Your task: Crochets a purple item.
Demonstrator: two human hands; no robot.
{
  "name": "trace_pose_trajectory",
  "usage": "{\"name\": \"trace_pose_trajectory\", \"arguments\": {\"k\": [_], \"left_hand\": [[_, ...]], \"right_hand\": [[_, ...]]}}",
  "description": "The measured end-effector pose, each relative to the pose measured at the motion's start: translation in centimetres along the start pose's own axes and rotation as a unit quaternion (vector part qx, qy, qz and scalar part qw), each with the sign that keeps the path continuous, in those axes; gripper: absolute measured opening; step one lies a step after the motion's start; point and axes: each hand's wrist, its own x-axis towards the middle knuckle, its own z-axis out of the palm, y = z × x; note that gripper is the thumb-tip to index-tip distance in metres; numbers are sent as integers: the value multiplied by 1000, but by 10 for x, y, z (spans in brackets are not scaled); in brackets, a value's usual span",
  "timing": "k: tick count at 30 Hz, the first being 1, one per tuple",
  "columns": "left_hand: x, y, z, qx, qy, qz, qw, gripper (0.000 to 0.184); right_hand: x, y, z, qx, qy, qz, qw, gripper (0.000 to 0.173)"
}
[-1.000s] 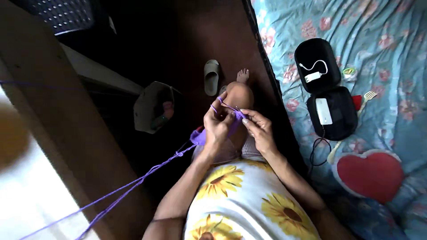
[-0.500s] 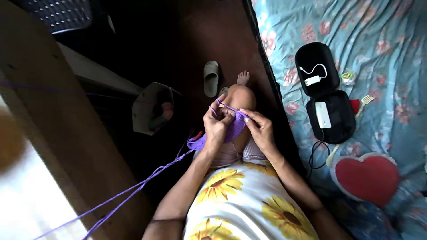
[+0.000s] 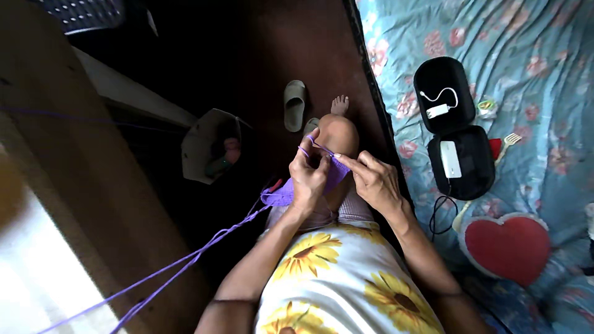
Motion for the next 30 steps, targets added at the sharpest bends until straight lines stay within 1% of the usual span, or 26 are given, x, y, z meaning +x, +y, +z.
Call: {"name": "trace_pose_trajectory", "arguments": {"k": [4,8,11,13,16,18,20,23,25,27,30], "left_hand": [[-2,-3,2,63,0,45,997,56],[-4,-8,6,133,16,102,986,49],[-3,-11,9,199,24,164,966,44],[-2,-10,11,253,30,210,944,41],[-2,-8,14,300,38,235,924,36],[-1,-8,13,302,39,225,925,38],[-1,-8,12,282,36,205,937,44],[-2,-9,8,187,16,142,972,54],[-3,-7,7,112,9,87,990,63],[-2,-3,5,67,6,49,997,66],[-3,-4,6,40,21,45,998,67]], "right_hand": [[0,-7,-3,-36,-9,2,999,44],[0,-11,-2,-59,-4,-3,998,40],[0,-14,0,-76,-5,0,997,38],[0,-18,1,-89,-9,8,996,36],[0,-22,5,-90,-4,26,996,33],[-1,-24,12,-76,13,46,996,34],[-3,-25,19,-41,40,72,996,35],[-5,-23,26,12,68,100,993,35],[-7,-22,29,31,82,103,991,34],[-7,-22,30,33,98,98,990,33],[-6,-23,30,26,106,90,990,34]]}}
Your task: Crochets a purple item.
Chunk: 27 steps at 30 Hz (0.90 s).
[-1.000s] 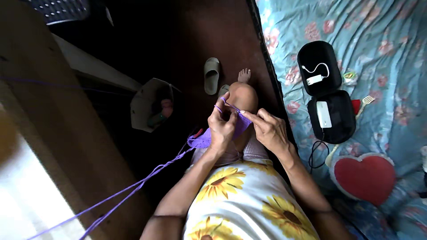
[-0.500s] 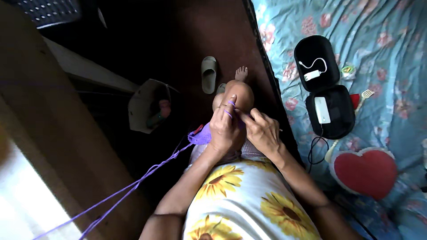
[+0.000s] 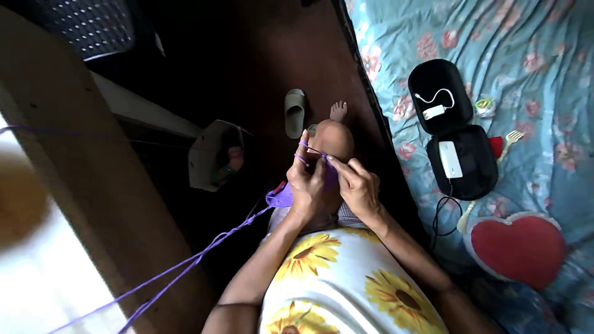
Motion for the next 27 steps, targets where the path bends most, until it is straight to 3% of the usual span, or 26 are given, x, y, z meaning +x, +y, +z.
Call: {"name": "trace_pose_trajectory", "arguments": {"k": [5,8,10,13,16,20,27], "left_hand": [[-3,-4,6,-26,27,34,999,67],[-5,-8,8,-54,36,60,996,66],[-6,-4,8,-99,37,34,994,69],[-1,13,-1,-171,15,-53,984,76],[3,23,-12,-162,-19,-87,983,78],[6,24,-16,-103,-42,-58,992,75],[7,18,-17,-34,-66,-5,997,72]], "right_hand": [[7,-11,-5,80,-27,63,994,32],[17,-14,-11,261,-97,181,943,31],[19,-12,-9,325,-100,204,918,33],[13,-8,-8,256,-61,129,956,33],[9,-2,-11,81,18,-27,996,15],[7,5,-19,-31,55,-122,990,18],[6,5,-32,-98,43,-175,979,24]]}}
